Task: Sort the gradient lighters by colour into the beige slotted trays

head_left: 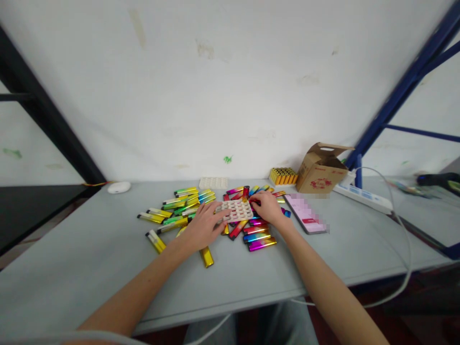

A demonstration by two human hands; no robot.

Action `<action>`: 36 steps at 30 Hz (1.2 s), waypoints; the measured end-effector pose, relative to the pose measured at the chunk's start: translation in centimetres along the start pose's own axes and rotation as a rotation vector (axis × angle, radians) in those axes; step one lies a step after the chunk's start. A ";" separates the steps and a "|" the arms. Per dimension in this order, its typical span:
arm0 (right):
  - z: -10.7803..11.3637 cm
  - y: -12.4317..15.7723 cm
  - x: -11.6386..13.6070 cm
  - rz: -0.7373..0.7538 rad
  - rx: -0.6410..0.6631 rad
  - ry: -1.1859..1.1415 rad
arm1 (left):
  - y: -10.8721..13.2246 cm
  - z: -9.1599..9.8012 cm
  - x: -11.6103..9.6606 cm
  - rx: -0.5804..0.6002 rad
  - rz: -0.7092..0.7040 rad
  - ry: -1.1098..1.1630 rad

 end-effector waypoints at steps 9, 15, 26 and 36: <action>-0.2 0.1 0.0 -0.014 0.019 0.024 | -0.2 0.2 -0.2 0.029 0.005 0.006; -0.4 0.0 0.0 0.018 0.028 0.039 | -0.2 0.2 -0.2 0.043 0.002 0.001; -0.1 0.2 -0.1 -0.077 0.005 -0.029 | -0.3 0.4 -0.4 0.016 -0.011 0.021; -0.3 0.0 -0.2 -0.048 -0.075 -0.083 | -0.3 0.5 -0.5 0.036 -0.010 0.018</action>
Point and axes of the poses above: each hand's wrist, its own y-axis away from the middle knuckle, its own z-axis out of the back of the hand, x = y × z, the point moved 6 cm from there along -y, towards the middle knuckle, and after that the axes turned 14 degrees about -x, right-handed, at the moved point
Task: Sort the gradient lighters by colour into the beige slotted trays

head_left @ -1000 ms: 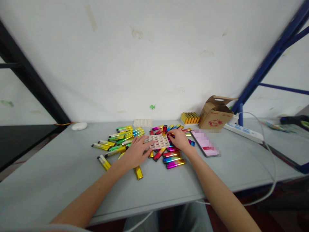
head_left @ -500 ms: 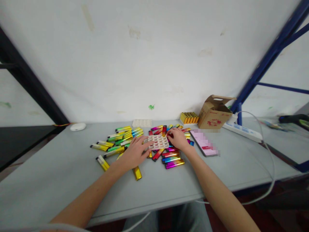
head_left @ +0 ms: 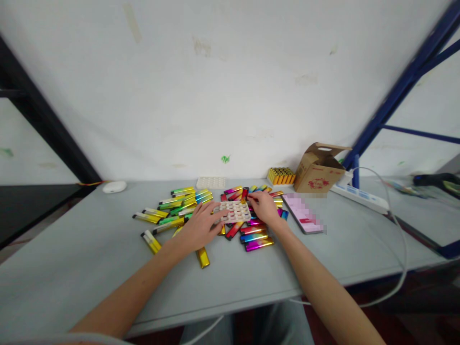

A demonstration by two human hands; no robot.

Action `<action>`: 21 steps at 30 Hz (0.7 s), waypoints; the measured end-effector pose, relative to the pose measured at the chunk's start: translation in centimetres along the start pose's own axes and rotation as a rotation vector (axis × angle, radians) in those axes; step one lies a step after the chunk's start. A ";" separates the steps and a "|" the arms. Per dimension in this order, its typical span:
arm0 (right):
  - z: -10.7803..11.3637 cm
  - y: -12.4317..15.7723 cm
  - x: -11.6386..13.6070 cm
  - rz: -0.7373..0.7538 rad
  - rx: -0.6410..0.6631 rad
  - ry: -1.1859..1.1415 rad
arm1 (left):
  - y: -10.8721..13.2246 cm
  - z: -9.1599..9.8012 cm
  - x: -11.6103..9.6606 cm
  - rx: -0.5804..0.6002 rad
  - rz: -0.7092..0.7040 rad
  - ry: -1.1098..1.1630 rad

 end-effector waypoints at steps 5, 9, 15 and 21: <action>1.0 -0.5 -1.0 -0.140 -0.205 -0.220 | 0.1 -0.1 0.2 -0.014 0.000 0.000; 1.9 -0.7 -1.5 -0.250 -0.358 -0.520 | 0.2 -0.2 0.3 -0.022 -0.005 0.008; 1.2 -1.0 -2.0 -0.555 -0.328 -1.104 | 0.1 -0.1 0.2 -0.003 -0.008 -0.003; 1.6 -1.0 -0.8 -0.636 -0.209 -1.342 | 0.1 0.0 0.1 0.017 -0.006 -0.016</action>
Point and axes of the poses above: each hand's wrist, its own y-axis away from the middle knuckle, its own z-axis out of the back of the hand, x = y × z, the point moved 6 cm from there along -y, towards the middle knuckle, and after that the axes turned 14 degrees about -x, right-handed, at the moved point
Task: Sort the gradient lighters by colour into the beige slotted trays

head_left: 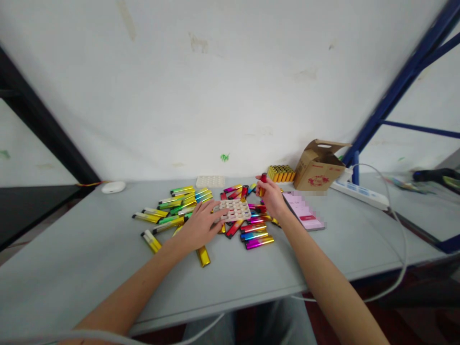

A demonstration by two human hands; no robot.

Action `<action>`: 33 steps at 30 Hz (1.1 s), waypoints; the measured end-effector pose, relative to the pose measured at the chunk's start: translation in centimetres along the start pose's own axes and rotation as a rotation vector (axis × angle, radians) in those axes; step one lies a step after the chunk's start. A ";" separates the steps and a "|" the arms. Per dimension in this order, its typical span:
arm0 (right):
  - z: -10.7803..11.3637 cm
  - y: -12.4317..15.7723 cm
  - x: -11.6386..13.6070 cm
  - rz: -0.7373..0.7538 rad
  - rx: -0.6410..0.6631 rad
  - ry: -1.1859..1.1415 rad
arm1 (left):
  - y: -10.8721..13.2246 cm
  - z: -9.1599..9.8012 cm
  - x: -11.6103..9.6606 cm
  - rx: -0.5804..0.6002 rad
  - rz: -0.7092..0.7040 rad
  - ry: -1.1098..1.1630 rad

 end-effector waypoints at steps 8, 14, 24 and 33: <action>-1.0 1.0 0.2 -0.142 0.144 -0.082 | 0.0 -0.1 0.1 0.008 0.004 0.001; -1.2 1.2 0.4 -0.205 0.183 -0.179 | 0.0 -0.1 0.0 0.013 0.007 0.002; -1.7 2.5 1.1 -0.329 0.232 -0.241 | 0.0 -0.1 0.0 -0.006 -0.015 0.004; -2.5 4.0 0.4 -0.443 0.441 -0.267 | 0.1 -0.2 0.0 -0.009 -0.033 -0.004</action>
Point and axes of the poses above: each hand's wrist, its own y-axis away from the middle knuckle, its own z-axis out of the back of the hand, x = y × z, the point moved 6 cm from there along -y, towards the middle knuckle, and after that the axes turned 14 degrees about -x, right-handed, at the moved point
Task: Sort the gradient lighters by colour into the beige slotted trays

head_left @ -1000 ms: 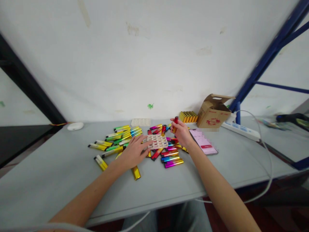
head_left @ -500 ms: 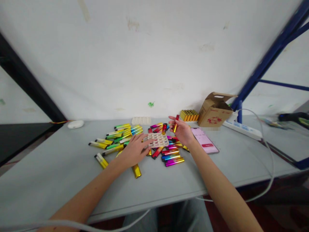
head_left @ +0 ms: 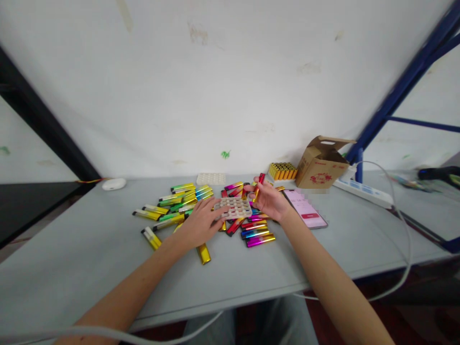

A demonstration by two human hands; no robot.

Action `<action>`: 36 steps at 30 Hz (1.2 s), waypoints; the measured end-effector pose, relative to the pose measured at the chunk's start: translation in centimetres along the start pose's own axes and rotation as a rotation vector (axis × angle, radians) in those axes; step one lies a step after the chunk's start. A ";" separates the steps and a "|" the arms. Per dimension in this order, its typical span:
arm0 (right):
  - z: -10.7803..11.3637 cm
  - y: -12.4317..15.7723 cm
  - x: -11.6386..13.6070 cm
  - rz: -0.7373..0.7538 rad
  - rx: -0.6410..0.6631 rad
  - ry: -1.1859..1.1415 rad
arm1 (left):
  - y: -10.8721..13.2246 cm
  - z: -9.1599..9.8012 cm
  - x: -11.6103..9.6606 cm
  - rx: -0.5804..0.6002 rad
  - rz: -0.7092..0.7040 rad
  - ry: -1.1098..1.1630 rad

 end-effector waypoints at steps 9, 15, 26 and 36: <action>-1.5 0.3 -2.1 -0.121 0.096 0.059 | 0.1 0.1 0.0 -0.013 -0.025 0.018; -1.7 0.4 -2.8 -0.161 0.110 0.122 | 0.0 0.3 -0.2 -0.013 -0.038 0.015; -2.2 0.5 -2.8 -0.275 0.067 0.043 | 0.2 -0.3 0.2 -0.003 -0.028 0.008; -1.8 -0.1 -3.5 -0.283 0.109 0.039 | 0.2 -0.4 0.3 0.000 -0.014 0.023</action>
Point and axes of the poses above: each hand's wrist, its own y-axis away from the middle knuckle, its own z-axis out of the back of the hand, x = y × z, the point moved 6 cm from there along -y, towards the middle knuckle, and after that the axes turned 14 degrees about -x, right-handed, at the moved point
